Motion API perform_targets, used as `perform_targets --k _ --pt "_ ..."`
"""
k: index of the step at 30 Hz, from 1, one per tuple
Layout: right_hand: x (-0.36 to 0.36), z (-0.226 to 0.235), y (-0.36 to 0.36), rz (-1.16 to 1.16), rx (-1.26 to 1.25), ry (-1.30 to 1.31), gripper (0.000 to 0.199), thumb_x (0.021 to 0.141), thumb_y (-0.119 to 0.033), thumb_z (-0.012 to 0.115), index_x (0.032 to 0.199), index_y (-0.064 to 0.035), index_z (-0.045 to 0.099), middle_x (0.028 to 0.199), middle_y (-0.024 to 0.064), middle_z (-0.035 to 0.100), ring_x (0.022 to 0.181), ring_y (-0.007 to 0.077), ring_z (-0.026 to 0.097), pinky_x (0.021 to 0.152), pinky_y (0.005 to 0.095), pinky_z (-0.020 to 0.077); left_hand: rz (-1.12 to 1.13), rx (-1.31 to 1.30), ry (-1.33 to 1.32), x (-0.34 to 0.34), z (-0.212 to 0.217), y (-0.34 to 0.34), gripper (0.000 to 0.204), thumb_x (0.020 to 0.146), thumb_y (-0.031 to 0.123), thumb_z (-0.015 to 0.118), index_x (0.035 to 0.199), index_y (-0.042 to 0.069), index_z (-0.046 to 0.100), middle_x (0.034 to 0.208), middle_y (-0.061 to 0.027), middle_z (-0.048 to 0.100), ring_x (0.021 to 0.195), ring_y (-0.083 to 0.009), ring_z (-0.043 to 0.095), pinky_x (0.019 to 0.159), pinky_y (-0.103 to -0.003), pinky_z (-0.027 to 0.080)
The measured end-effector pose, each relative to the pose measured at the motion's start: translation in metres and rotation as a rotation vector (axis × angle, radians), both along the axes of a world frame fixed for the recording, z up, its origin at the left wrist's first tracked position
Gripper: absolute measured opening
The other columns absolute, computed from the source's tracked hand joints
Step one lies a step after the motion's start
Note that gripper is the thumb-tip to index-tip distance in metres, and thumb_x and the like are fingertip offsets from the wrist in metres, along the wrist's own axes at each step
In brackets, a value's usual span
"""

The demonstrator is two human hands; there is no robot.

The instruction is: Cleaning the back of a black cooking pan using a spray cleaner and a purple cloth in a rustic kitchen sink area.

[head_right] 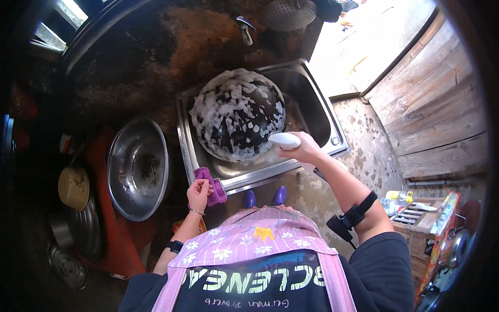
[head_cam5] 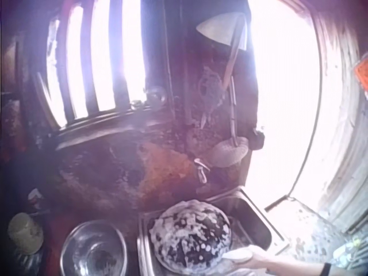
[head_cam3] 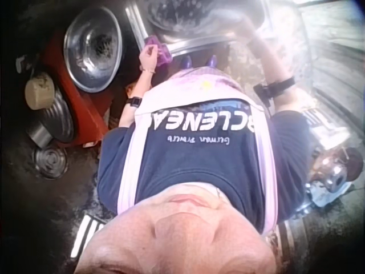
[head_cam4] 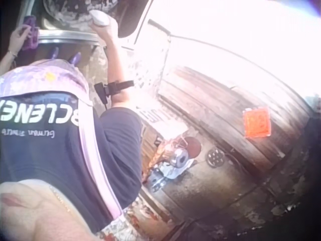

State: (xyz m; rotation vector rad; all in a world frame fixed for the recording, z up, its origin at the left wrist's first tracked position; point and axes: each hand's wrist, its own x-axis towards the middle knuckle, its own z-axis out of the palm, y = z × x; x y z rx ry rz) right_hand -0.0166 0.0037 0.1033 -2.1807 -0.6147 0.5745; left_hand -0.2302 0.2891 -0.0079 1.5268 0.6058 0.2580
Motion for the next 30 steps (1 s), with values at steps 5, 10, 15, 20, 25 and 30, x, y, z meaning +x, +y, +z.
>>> perform_targets --k 5,10,15,20,25,30 --pt "-0.006 -0.002 -0.001 -0.163 -0.108 -0.053 0.044 0.059 -0.03 0.072 0.095 -0.007 0.061 0.084 0.0118 0.063 0.08 0.0264 0.06 0.073 0.0331 0.0464 -0.004 0.002 0.006 0.001 0.001 0.0 0.013 0.084 0.014 0.054 0.08 0.001 0.055 0.068 -0.0035 0.059 0.055 -0.0083 0.056 0.05 -0.018 0.044" --pt "-0.009 -0.012 0.006 0.012 -0.046 -0.146 0.041 0.059 -0.031 0.07 0.093 -0.0092 0.062 0.085 0.0123 0.063 0.082 0.0269 0.06 0.073 0.0344 0.0463 -0.006 0.008 -0.012 0.0 -0.003 0.001 0.012 0.084 0.013 0.054 0.081 0.002 0.055 0.068 -0.0028 0.059 0.055 -0.0078 0.056 0.049 -0.018 0.044" --pt "-0.011 0.001 0.013 -0.062 -0.113 -0.036 0.043 0.059 -0.031 0.07 0.094 -0.0091 0.061 0.087 0.0126 0.062 0.083 0.0279 0.059 0.074 0.036 0.0455 0.002 -0.007 -0.007 0.0 -0.001 -0.001 0.012 0.084 0.013 0.055 0.081 0.002 0.055 0.068 -0.0028 0.059 0.055 -0.0076 0.056 0.049 -0.018 0.044" --pt "-0.011 -0.002 0.017 -0.019 -0.036 -0.078 0.042 0.059 -0.033 0.07 0.093 -0.0104 0.062 0.086 0.0122 0.062 0.082 0.0282 0.059 0.074 0.0358 0.0455 0.006 -0.006 -0.01 0.0 -0.002 0.0 0.012 0.084 0.014 0.055 0.081 0.002 0.055 0.068 -0.0031 0.059 0.055 -0.0076 0.056 0.05 -0.018 0.044" --pt "-0.005 -0.001 0.028 -0.048 -0.249 -0.065 0.043 0.058 -0.032 0.07 0.095 -0.0127 0.062 0.089 0.0115 0.062 0.087 0.0274 0.058 0.077 0.0358 0.045 0.005 -0.012 -0.013 0.0 -0.003 0.0 0.013 0.084 0.014 0.055 0.081 0.001 0.055 0.068 -0.0034 0.059 0.054 -0.0078 0.056 0.05 -0.018 0.044" --pt "0.002 0.005 0.034 -0.05 -0.21 -0.054 0.042 0.057 -0.033 0.07 0.093 -0.0129 0.063 0.09 0.0113 0.062 0.088 0.0269 0.057 0.078 0.0362 0.0448 0.007 -0.004 -0.015 0.0 -0.004 0.0 0.013 0.084 0.014 0.054 0.081 0.001 0.055 0.068 -0.0034 0.059 0.054 -0.0078 0.056 0.05 -0.018 0.045"
